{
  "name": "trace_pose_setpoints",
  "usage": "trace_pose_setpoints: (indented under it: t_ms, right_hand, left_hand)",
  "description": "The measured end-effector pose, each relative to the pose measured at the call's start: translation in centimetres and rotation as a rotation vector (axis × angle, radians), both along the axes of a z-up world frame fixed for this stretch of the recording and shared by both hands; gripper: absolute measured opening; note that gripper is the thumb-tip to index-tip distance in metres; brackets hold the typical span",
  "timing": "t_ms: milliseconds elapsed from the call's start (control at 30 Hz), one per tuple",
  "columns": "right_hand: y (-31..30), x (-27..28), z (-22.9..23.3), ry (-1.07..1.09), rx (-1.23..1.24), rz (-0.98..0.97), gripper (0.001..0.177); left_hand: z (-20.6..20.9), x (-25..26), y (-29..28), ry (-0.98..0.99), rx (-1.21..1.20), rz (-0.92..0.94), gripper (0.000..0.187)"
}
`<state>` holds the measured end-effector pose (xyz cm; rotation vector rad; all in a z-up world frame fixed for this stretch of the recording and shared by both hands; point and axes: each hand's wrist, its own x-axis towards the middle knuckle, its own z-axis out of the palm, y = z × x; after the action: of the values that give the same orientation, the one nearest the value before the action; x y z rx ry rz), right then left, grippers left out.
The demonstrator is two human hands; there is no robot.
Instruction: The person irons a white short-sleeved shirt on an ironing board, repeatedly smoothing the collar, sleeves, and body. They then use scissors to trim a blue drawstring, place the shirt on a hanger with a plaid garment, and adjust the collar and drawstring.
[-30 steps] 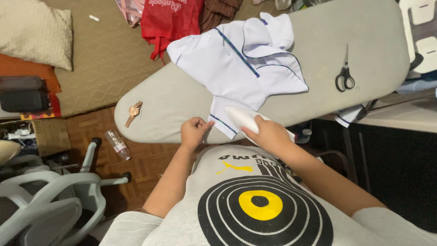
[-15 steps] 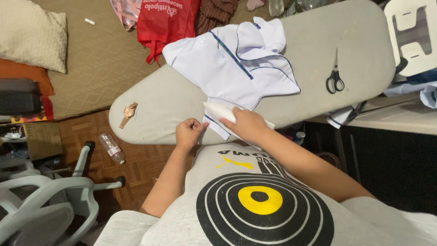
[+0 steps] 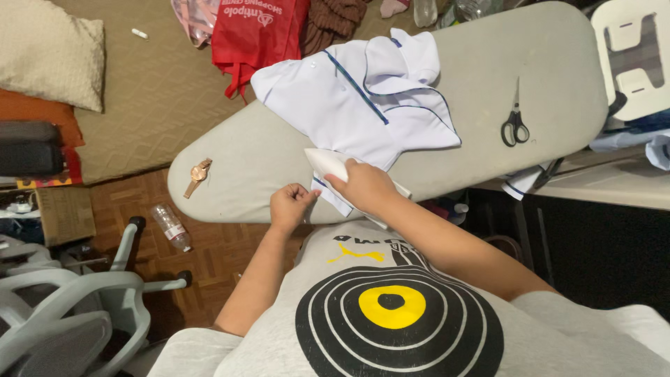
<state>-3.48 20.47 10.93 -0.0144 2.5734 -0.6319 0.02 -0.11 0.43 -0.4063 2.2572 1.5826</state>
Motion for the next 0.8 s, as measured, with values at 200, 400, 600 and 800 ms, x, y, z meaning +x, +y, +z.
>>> trace_pose_setpoints:
  t_ms: [200,400,600,800]
  right_hand:
    - [4.5,3.5,0.5,-0.001,0.014,0.000,0.061]
    - [9.4,7.4,0.8,-0.049,0.072,-0.047,0.067]
    - [3.3,3.0,-0.2,0.016,0.007,0.019,0.062]
    - [2.6,2.2,0.6,-0.035,0.015,0.058,0.061]
  left_hand:
    - [0.4,-0.2,0.2,-0.097,0.027,0.048,0.037]
    - [0.4,0.1,0.3,-0.054,0.010,0.034,0.037]
    - [-0.1,0.1,0.0,-0.050,0.010,0.010,0.038]
    - [-0.1,0.2,-0.1,-0.037,0.047,0.036,0.035]
